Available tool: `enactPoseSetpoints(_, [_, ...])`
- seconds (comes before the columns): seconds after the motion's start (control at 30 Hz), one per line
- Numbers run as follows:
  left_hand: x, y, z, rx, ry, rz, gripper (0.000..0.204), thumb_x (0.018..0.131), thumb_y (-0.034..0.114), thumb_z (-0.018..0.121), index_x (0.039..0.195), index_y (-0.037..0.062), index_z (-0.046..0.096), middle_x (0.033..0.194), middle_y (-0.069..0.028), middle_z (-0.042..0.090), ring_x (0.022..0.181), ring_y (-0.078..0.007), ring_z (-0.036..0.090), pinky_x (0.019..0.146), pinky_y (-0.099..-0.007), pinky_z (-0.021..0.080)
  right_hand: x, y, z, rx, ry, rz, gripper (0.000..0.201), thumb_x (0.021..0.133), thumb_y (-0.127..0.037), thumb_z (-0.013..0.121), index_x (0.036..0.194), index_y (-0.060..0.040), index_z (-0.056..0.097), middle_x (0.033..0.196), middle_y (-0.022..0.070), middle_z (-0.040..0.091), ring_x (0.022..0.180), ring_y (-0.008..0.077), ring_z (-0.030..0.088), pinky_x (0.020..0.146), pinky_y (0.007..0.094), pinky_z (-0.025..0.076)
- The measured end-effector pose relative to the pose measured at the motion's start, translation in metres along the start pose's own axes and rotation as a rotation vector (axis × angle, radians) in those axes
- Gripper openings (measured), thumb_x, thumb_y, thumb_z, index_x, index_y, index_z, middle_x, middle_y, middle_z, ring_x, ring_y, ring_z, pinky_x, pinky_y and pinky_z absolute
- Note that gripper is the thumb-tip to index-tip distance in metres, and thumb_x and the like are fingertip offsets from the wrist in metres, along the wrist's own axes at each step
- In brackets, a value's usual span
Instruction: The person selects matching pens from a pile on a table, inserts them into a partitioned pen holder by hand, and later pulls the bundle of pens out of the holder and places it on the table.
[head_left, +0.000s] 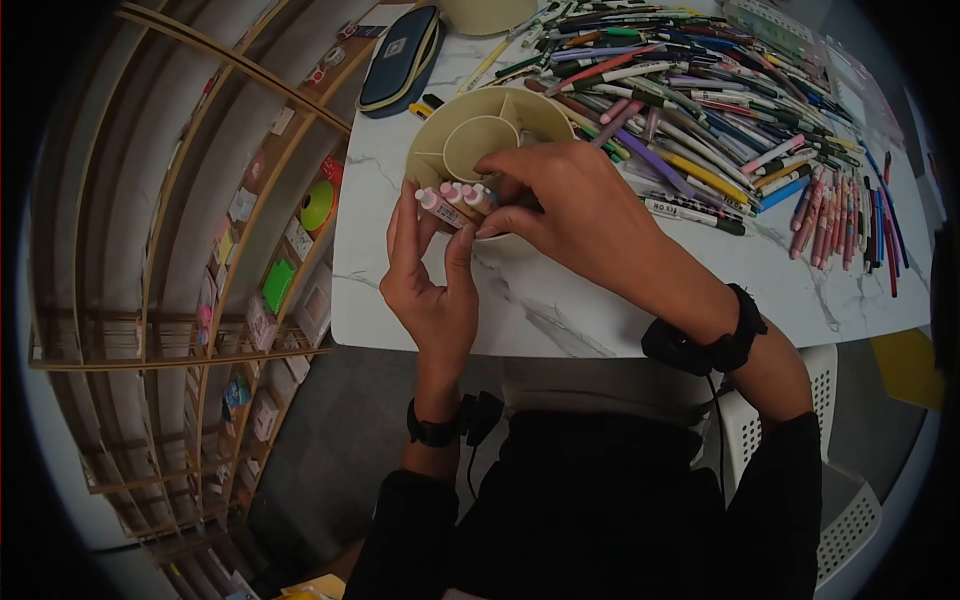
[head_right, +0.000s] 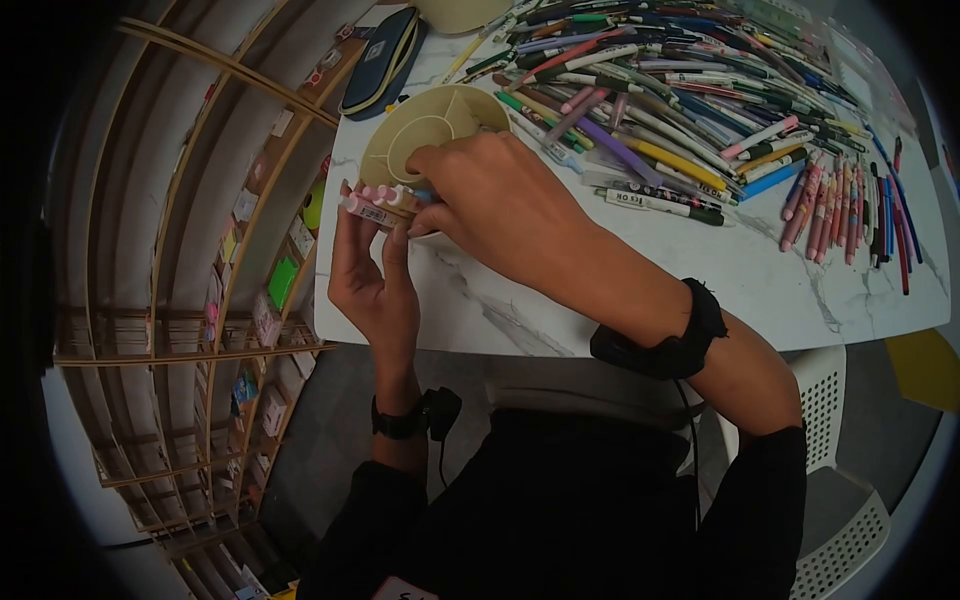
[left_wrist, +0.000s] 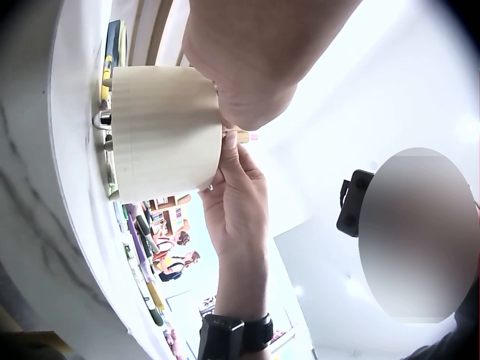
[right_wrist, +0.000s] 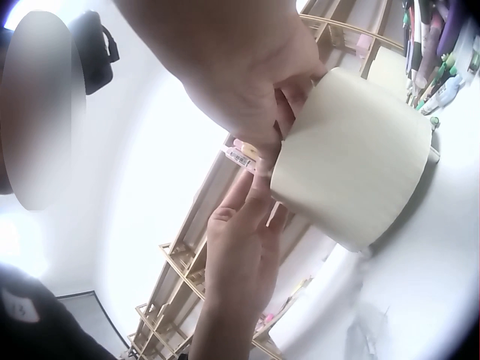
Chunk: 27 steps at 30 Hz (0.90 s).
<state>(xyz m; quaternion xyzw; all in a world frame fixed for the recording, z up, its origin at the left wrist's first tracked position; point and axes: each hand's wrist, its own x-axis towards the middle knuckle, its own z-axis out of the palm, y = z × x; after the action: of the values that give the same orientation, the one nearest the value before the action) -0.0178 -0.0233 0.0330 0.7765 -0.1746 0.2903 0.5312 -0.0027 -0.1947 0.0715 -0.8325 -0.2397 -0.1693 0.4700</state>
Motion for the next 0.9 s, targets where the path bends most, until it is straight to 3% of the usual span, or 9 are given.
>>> enactPoseSetpoints(0.07, [-0.001,0.002,0.002,-0.06,0.021,-0.052,0.047,0.088,0.0,0.064,0.132,-0.005,0.051,0.125,-0.0194,0.06,0.109,-0.0231,0.063,0.094,-0.0321,0.047,0.0,0.002,0.0,0.038,0.031,-0.074,0.03,0.073,-0.008,0.077,0.1,0.0012,0.066,0.084,0.0123,0.065,0.074,0.0303,0.064,0.065,0.0368,0.05])
enactPoseSetpoints(0.13, [-0.001,0.001,0.002,-0.116,0.042,-0.102,0.044,0.089,0.0,0.062,0.131,-0.0056,0.052,0.124,-0.0186,0.062,0.11,-0.0231,0.063,0.095,-0.032,0.046,-0.002,0.003,0.001,-0.019,0.053,-0.119,0.028,0.074,-0.008,0.076,0.099,0.0006,0.066,0.087,0.0116,0.064,0.076,0.0298,0.064,0.065,0.0365,0.05])
enactPoseSetpoints(0.17, [0.001,-0.002,0.001,-0.076,0.004,-0.036,0.042,0.09,0.0,0.06,0.131,-0.006,0.051,0.122,-0.018,0.063,0.11,-0.0223,0.062,0.095,-0.0317,0.046,-0.002,0.002,0.002,-0.075,0.076,-0.165,0.026,0.075,-0.007,0.075,0.099,0.0,0.067,0.089,0.0109,0.062,0.078,0.0292,0.063,0.066,0.0362,0.05])
enactPoseSetpoints(0.23, [0.003,-0.002,-0.001,-0.034,-0.035,0.031,0.041,0.092,-0.001,0.058,0.132,-0.0064,0.051,0.12,-0.0173,0.064,0.11,-0.0215,0.062,0.096,-0.0313,0.046,-0.003,-0.002,0.002,-0.083,0.043,-0.137,0.025,0.076,-0.007,0.074,0.099,-0.0003,0.067,0.09,0.0106,0.062,0.079,0.0291,0.063,0.066,0.0367,0.05])
enactPoseSetpoints(0.33, [0.009,0.009,-0.002,-0.109,-0.067,-0.041,0.039,0.093,-0.002,0.055,0.131,-0.007,0.051,0.119,-0.0167,0.065,0.108,-0.0192,0.062,0.096,-0.0318,0.045,-0.004,-0.006,0.001,-0.096,0.014,-0.103,0.024,0.077,-0.006,0.072,0.1,-0.0006,0.067,0.092,0.0104,0.061,0.08,0.0293,0.062,0.067,0.0377,0.05])
enactPoseSetpoints(0.5, [0.014,0.011,0.0,-0.225,-0.09,-0.08,0.044,0.088,0.001,0.066,0.129,-0.0065,0.054,0.116,-0.0158,0.066,0.105,-0.017,0.062,0.095,-0.0319,0.046,-0.006,-0.009,0.001,-0.113,0.017,-0.082,0.024,0.077,-0.004,0.071,0.101,0.0002,0.066,0.093,0.0108,0.061,0.079,0.0301,0.063,0.068,0.0383,0.051])
enactPoseSetpoints(0.6, [0.015,0.013,0.002,-0.138,-0.092,-0.032,0.048,0.082,0.002,0.073,0.126,-0.0066,0.056,0.112,-0.0152,0.068,0.103,-0.0165,0.062,0.094,-0.0316,0.047,-0.003,-0.01,-0.001,-0.183,-0.006,-0.072,0.026,0.076,-0.003,0.071,0.101,0.0005,0.066,0.095,0.0111,0.061,0.08,0.0301,0.063,0.068,0.0382,0.051])
enactPoseSetpoints(0.8, [0.015,0.012,0.005,-0.109,-0.053,-0.049,0.044,0.079,-0.001,0.075,0.12,-0.008,0.06,0.104,-0.0137,0.069,0.1,-0.0162,0.063,0.092,-0.0312,0.048,0.006,0.0,-0.006,-0.001,0.005,-0.16,0.033,0.072,-0.002,0.074,0.104,-0.0004,0.064,0.093,0.0115,0.062,0.081,0.03,0.063,0.071,0.038,0.052])
enactPoseSetpoints(0.9, [0.013,0.01,0.006,-0.158,-0.038,-0.046,0.049,0.079,-0.004,0.074,0.125,-0.0082,0.055,0.106,-0.0144,0.068,0.102,-0.0178,0.064,0.091,-0.0308,0.049,0.011,-0.004,-0.018,-0.009,-0.125,-0.074,0.031,0.071,0.0,0.075,0.099,0.0006,0.062,0.092,0.0124,0.062,0.081,0.0301,0.063,0.072,0.0375,0.052])
